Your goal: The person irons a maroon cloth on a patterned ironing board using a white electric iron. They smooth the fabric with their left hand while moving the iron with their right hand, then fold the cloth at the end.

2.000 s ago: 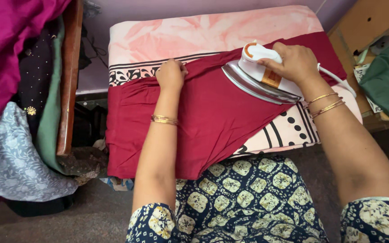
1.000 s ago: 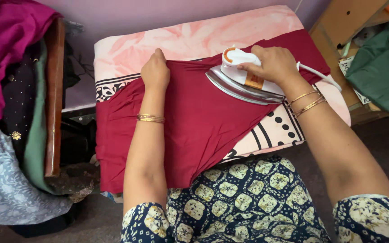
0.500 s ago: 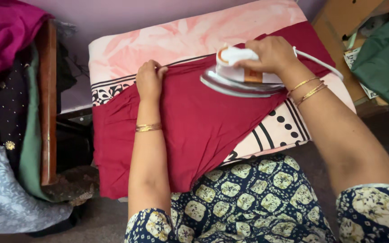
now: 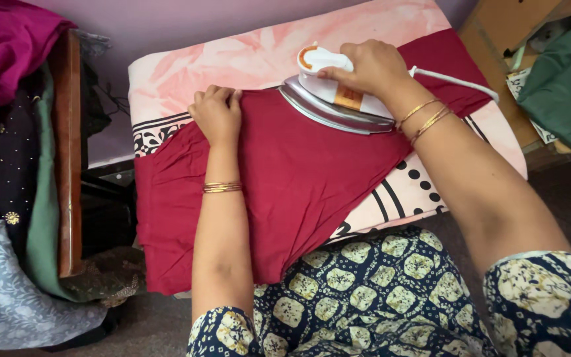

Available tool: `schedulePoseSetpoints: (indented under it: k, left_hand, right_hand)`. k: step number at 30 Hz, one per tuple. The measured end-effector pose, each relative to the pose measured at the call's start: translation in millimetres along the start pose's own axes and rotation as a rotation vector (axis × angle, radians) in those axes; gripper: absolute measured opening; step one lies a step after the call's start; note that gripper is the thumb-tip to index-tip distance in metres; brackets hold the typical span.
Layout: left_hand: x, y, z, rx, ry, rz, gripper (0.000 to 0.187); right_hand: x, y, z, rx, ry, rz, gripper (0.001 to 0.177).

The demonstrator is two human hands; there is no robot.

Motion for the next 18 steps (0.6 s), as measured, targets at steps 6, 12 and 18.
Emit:
schedulePoseSetpoints:
  k: [6, 12, 18]
  left_hand:
    - [-1, -1, 1, 0.002, 0.016, 0.024, 0.018]
    - [-9, -6, 2, 0.044, -0.010, 0.035, 0.019]
    - [-25, -21, 2, 0.138, -0.133, 0.052, 0.021]
  right_hand:
    - [-5, -8, 9, 0.042, -0.074, -0.029, 0.067]
    - [-5, -14, 16, 0.027, -0.090, -0.019, 0.067]
    - [-9, -26, 26, 0.090, -0.082, 0.020, 0.065]
Point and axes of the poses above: each hand's wrist, its own z-axis towards the middle knuckle, its own x-axis out of the back of the hand, y = z × x, the point moved 4 cm from there along z, towards the middle knuckle, and after that the axes turned 1 degree about -x, right-handed, at the moved point
